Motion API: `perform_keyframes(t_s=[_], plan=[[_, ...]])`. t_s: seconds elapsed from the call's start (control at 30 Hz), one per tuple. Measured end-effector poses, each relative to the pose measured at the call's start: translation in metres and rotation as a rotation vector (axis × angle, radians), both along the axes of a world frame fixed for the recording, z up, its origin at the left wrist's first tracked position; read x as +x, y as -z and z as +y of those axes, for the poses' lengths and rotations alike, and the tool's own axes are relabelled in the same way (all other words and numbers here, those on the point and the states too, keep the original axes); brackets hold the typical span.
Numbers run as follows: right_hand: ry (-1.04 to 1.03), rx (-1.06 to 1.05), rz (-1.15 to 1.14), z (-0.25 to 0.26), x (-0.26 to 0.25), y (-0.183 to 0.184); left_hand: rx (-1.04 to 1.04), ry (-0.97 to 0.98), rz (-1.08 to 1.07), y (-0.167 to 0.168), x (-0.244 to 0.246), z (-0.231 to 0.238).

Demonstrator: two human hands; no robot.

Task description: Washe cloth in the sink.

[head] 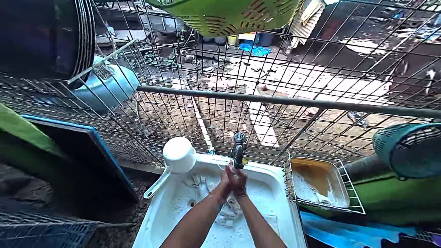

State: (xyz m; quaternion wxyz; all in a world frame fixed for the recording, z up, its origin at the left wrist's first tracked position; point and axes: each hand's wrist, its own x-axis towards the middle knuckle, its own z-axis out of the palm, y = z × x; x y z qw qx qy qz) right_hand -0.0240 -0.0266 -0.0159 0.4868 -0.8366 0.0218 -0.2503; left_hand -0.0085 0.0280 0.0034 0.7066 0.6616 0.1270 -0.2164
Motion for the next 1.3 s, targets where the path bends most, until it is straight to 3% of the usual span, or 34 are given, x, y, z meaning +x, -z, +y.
perform_keyframes(t_s=[0.03, 0.1, 0.17, 0.23, 0.27, 0.33, 0.37, 0.47, 0.57, 0.63, 0.7, 0.77, 0.87, 0.97, 1.07, 1.13, 1.3], plan=[[0.052, -0.041, 0.114, -0.014, 0.005, -0.004, 0.051, 0.043, 0.035, -0.002, 0.006, -0.006], [0.174, -0.085, 0.251, -0.033, 0.017, -0.007, -0.046, -0.022, 0.109, 0.002, 0.009, -0.022], [0.215, -0.017, 0.329, -0.025, 0.013, -0.023, -0.021, -0.013, 0.083, 0.007, 0.010, -0.025], [0.120, 0.091, 0.540, -0.010, 0.001, -0.068, 0.230, 0.185, -0.144, 0.015, 0.015, -0.015], [0.058, 0.129, 0.560, -0.009, -0.005, -0.075, 0.242, 0.241, -0.209, 0.016, 0.014, -0.009], [0.042, 0.148, 0.165, -0.023, -0.002, -0.022, 0.034, 0.207, -0.071, -0.001, 0.012, -0.001], [-0.034, 0.199, 0.195, -0.038, 0.001, -0.010, 0.008, 0.209, 0.009, -0.007, 0.017, 0.000], [-0.356, 0.091, 0.678, -0.082, 0.017, -0.014, 0.326, 0.518, 0.001, -0.036, 0.045, 0.010], [-0.504, -0.088, 0.878, -0.079, 0.026, -0.025, 0.336, 0.526, -0.259, -0.036, 0.048, 0.014], [-0.374, 0.110, 0.869, -0.067, 0.026, -0.043, 0.141, 0.423, -0.430, -0.020, 0.047, 0.018], [-0.218, 0.455, 0.827, -0.063, 0.027, -0.056, 0.040, 0.411, -0.502, -0.005, 0.039, 0.027], [-0.126, 0.753, 0.793, -0.063, 0.033, -0.070, 0.112, 0.409, -0.592, 0.014, 0.023, 0.032], [-0.111, 1.026, 0.691, -0.064, 0.028, -0.091, 0.332, 0.338, -0.702, 0.036, -0.003, 0.028], [-0.008, 1.183, 0.533, -0.053, 0.012, -0.110, 0.428, 0.176, -0.742, 0.051, -0.016, 0.013], [0.173, 1.210, 0.448, -0.043, -0.009, -0.126, 0.504, 0.160, -0.651, 0.059, -0.024, 0.004], [0.222, 1.210, 0.408, -0.036, -0.022, -0.138, 0.537, 0.092, -0.720, 0.073, -0.028, -0.004], [0.124, 1.204, 0.325, -0.026, -0.060, -0.207, 0.477, -0.007, -0.798, 0.082, -0.038, -0.016]])
